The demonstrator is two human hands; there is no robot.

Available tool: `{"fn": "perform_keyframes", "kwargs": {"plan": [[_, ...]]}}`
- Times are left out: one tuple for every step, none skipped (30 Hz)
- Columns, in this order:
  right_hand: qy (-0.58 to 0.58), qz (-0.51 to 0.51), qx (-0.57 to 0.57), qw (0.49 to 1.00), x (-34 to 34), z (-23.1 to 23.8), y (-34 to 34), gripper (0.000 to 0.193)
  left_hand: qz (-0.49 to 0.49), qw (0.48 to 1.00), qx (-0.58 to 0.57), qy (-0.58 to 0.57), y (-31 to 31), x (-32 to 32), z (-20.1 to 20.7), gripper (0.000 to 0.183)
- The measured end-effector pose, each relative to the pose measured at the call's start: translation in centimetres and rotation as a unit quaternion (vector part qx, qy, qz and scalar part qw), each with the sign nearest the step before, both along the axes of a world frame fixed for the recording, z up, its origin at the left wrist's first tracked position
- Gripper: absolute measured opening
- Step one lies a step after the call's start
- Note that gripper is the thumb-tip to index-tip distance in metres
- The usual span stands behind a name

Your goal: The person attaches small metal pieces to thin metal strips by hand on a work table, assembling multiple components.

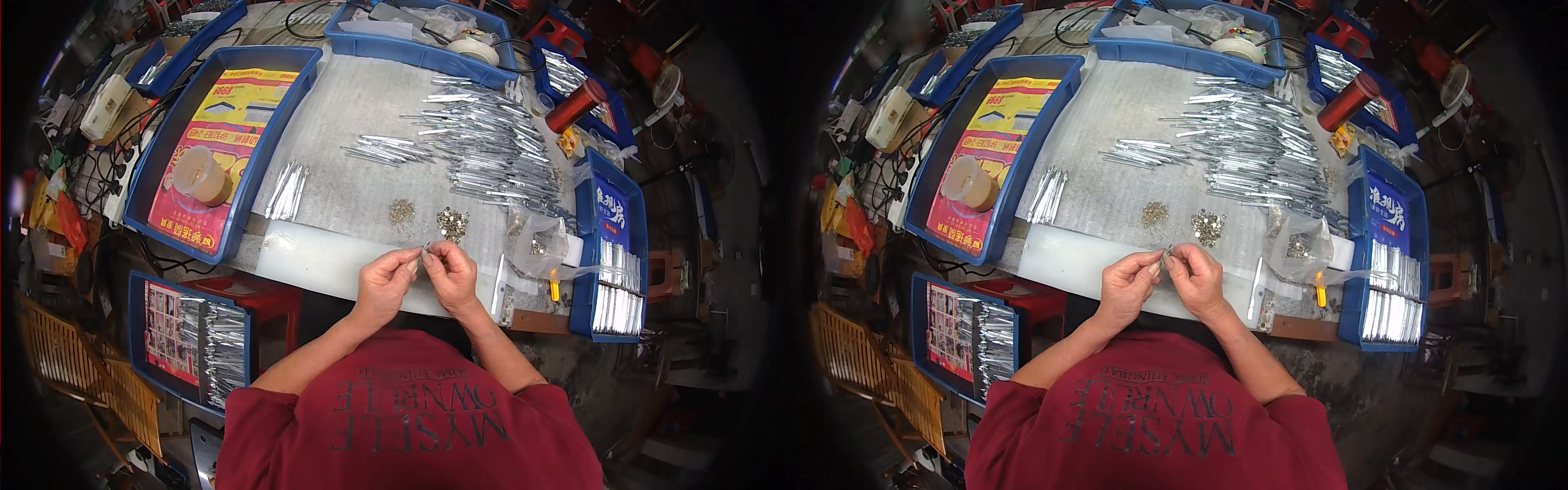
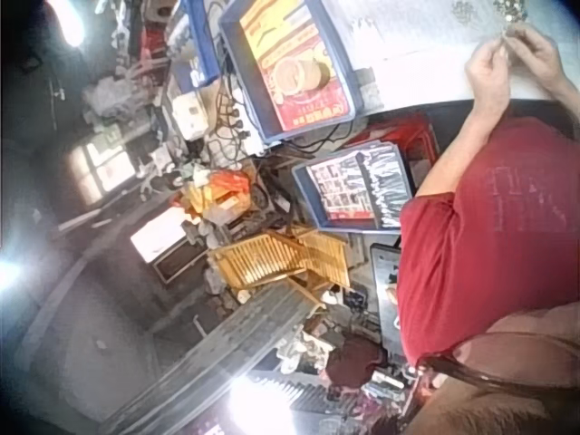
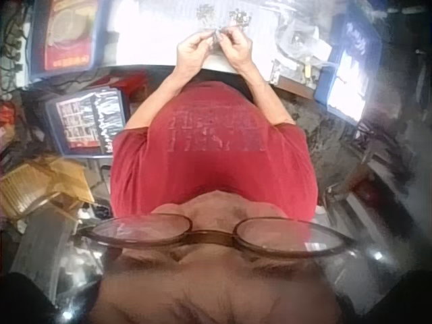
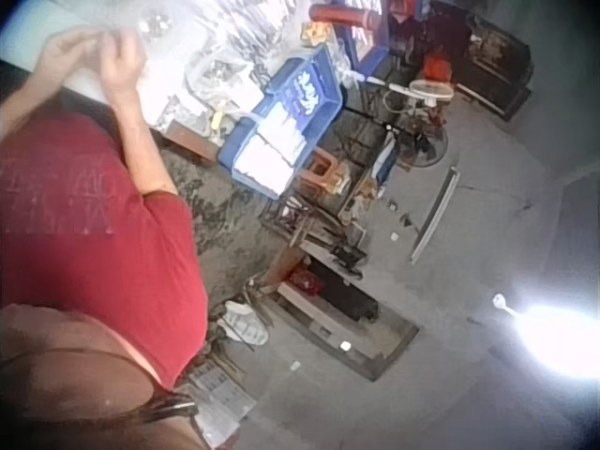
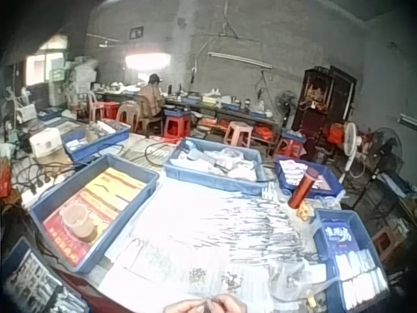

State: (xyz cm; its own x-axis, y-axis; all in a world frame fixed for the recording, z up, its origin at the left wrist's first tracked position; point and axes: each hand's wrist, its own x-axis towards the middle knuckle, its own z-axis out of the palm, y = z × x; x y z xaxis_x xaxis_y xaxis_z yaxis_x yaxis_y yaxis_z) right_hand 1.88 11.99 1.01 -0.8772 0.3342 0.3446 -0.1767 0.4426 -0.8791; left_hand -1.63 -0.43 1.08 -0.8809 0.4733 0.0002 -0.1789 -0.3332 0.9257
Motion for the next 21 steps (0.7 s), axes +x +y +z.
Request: {"fn": "perform_keyframes", "kwargs": {"plan": [[-0.001,0.0,-0.001,1.0,0.1,0.0,-0.1,0.013,-0.007,1.0,0.009,-0.018,-0.1,0.1,0.0,0.02],[-0.003,0.003,-0.015,1.0,0.1,0.0,-0.1,0.011,-0.007,1.0,0.008,-0.019,0.0,0.1,-0.1,0.02],[-0.004,0.004,-0.029,1.0,0.2,0.0,-0.2,0.01,0.01,0.999,-0.015,0.046,0.2,0.0,-0.3,0.02],[-0.005,0.004,-0.03,1.0,0.2,0.1,-0.3,0.01,0.027,0.993,-0.037,0.11,0.3,0.0,-0.4,0.02],[-0.009,-0.004,-0.016,1.0,0.2,0.3,-0.4,0.01,0.026,0.993,-0.038,0.11,0.3,0.1,-0.3,0.02],[-0.013,-0.013,-0.001,1.0,0.2,0.4,-0.4,0.01,0.002,1.0,-0.012,0.025,0.2,0.2,0.0,0.02],[-0.012,-0.013,-0.001,1.0,0.3,0.2,-0.3,0.01,-0.023,0.998,0.014,-0.06,0.3,0.3,0.1,0.02],[-0.017,-0.016,-0.02,1.0,0.3,-0.2,-0.3,0.01,-0.024,0.998,0.014,-0.06,0.5,0.3,-0.2,0.02],[-0.022,-0.019,-0.039,0.999,0.4,-0.4,-0.2,0.01,0.015,0.997,-0.017,0.069,0.8,0.2,-0.6,0.02],[-0.022,-0.018,-0.039,0.999,0.5,-0.3,-0.3,0.01,0.053,0.978,-0.047,0.195,1.0,0.1,-0.9,0.02],[-0.005,-0.028,-0.016,0.999,0.6,-0.1,-0.4,0.011,0.054,0.978,-0.047,0.195,0.9,0.2,-0.9,0.02],[0.012,-0.039,0.006,0.999,0.7,0.0,-0.4,0.011,0.005,0.997,-0.017,0.076,0.7,0.4,-0.4,0.02],[0.011,-0.041,0.006,0.999,0.7,-0.2,-0.4,0.011,-0.044,0.998,0.014,-0.045,0.5,0.5,-0.1,0.02],[-0.009,-0.04,-0.024,0.999,0.6,-0.6,-0.3,0.011,-0.046,0.998,0.014,-0.046,0.6,0.5,-0.4,0.02],[-0.03,-0.039,-0.053,0.997,0.5,-0.7,-0.2,0.01,-0.013,0.998,-0.027,0.057,0.8,0.4,-0.8,0.02],[-0.029,-0.039,-0.053,0.997,0.6,-0.6,-0.2,0.01,0.021,0.985,-0.067,0.159,1.0,0.3,-1.0,0.02],[0.0,-0.043,-0.009,0.999,0.8,-0.3,-0.3,0.01,0.02,0.985,-0.067,0.159,1.0,0.3,-1.1,0.02],[0.029,-0.048,0.034,0.998,1.0,-0.2,-0.2,0.01,0.003,0.988,-0.058,0.145,0.9,0.3,-0.8,0.02],[0.028,-0.049,0.033,0.998,0.9,-0.3,-0.1,0.01,-0.014,0.99,-0.049,0.13,0.9,0.3,-0.6,0.02],[-0.001,-0.046,0.009,0.999,0.9,-0.5,0.0,0.01,-0.015,0.99,-0.05,0.13,1.0,0.4,-0.8,0.02],[-0.029,-0.042,-0.015,0.999,0.8,-0.5,0.1,0.01,-0.015,0.994,-0.048,0.095,1.1,0.5,-1.0,0.02]]}}
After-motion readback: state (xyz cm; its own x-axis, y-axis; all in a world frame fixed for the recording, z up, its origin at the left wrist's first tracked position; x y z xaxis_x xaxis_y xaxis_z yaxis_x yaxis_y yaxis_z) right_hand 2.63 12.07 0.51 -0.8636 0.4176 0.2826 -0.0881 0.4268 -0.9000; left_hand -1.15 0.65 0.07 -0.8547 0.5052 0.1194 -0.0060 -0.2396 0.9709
